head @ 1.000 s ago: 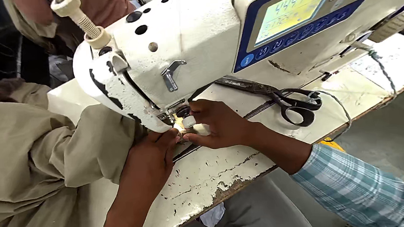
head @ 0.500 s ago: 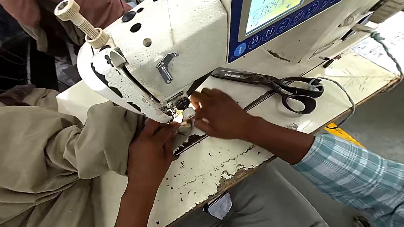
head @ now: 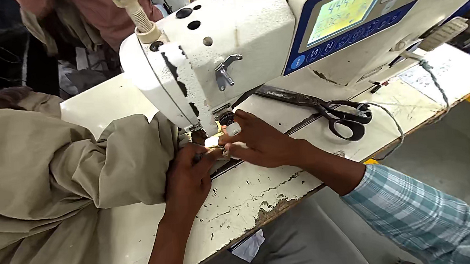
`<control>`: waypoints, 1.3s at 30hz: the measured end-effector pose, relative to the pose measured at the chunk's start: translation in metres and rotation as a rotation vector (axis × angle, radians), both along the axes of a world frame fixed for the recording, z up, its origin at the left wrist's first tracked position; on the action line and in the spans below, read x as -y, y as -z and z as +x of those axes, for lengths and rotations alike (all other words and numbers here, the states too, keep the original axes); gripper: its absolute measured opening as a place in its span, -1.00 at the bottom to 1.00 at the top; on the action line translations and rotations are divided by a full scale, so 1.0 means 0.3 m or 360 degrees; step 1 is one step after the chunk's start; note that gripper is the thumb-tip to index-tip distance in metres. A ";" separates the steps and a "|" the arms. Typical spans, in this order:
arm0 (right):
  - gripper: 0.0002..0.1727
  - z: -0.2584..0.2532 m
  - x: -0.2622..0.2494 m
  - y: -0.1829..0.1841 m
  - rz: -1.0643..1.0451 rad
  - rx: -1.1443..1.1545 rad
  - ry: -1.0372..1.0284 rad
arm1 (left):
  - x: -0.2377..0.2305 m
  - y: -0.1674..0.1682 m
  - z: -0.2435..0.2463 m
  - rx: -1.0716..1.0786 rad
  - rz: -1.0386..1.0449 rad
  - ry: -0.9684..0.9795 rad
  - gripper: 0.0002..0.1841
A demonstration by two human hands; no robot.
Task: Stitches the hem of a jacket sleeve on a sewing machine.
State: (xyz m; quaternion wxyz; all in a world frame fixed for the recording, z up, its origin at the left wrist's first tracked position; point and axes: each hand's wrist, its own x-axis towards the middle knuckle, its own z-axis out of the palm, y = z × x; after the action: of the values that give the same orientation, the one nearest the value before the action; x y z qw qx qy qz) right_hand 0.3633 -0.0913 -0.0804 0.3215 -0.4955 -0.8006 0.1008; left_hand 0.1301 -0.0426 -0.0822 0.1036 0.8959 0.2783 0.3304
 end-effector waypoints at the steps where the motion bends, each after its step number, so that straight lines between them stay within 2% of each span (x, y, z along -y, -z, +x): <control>1: -0.61 0.007 -0.006 0.001 0.0009 -0.0066 -0.0014 | 0.000 0.001 0.001 0.0021 0.0004 -0.0004 -0.66; 4: -0.75 0.011 -0.020 0.017 0.0105 -0.0209 0.0022 | -0.003 0.004 -0.001 0.0035 0.0010 0.0019 -0.66; 8: -0.83 0.032 -0.028 0.005 -0.0002 -0.0561 0.0054 | -0.008 0.012 0.002 0.0020 0.0047 0.0058 -0.64; 13: -0.78 0.029 -0.054 -0.039 0.0352 -0.0130 0.0098 | -0.003 0.004 0.008 -0.0009 0.0082 0.0045 -0.64; 16: -0.86 0.029 -0.056 -0.057 0.0424 0.0131 -0.0028 | -0.001 0.009 0.007 -0.0009 0.0083 0.0039 -0.63; 18: -0.80 0.031 -0.065 -0.060 0.0480 0.0269 -0.0108 | -0.005 0.009 0.005 0.0012 0.0084 0.0032 -0.64; 21: -0.76 0.028 -0.081 -0.030 0.0522 0.0304 -0.0168 | -0.003 0.009 0.002 0.0022 0.0073 0.0039 -0.66; 24: -0.76 0.008 -0.092 0.004 0.0547 0.0142 -0.0168 | -0.003 0.008 0.004 0.0039 0.0090 0.0038 -0.67; 30: -0.79 -0.015 -0.112 0.015 0.0415 -0.0005 -0.0152 | 0.006 -0.009 0.013 -0.0014 0.0110 0.0038 -0.67; 34: -0.75 -0.021 -0.101 0.023 0.0323 -0.0088 -0.0150 | 0.024 -0.050 0.032 -0.0207 0.0104 0.0037 -0.67; 37: -0.86 -0.001 -0.102 -0.014 0.0047 -0.0192 -0.0199 | 0.027 -0.086 0.036 -0.0314 0.0072 0.0040 -0.69; 39: -0.89 0.000 -0.108 -0.012 0.0023 -0.0235 -0.0191 | 0.027 -0.109 0.035 -0.0366 0.0111 -0.0038 -0.70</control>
State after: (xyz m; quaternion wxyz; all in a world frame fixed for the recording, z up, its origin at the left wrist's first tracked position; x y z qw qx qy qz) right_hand 0.3632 -0.0589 -0.0768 0.3765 -0.4355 -0.8037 0.1503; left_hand 0.1405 -0.0506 -0.0495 0.0359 0.9276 0.2873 0.2362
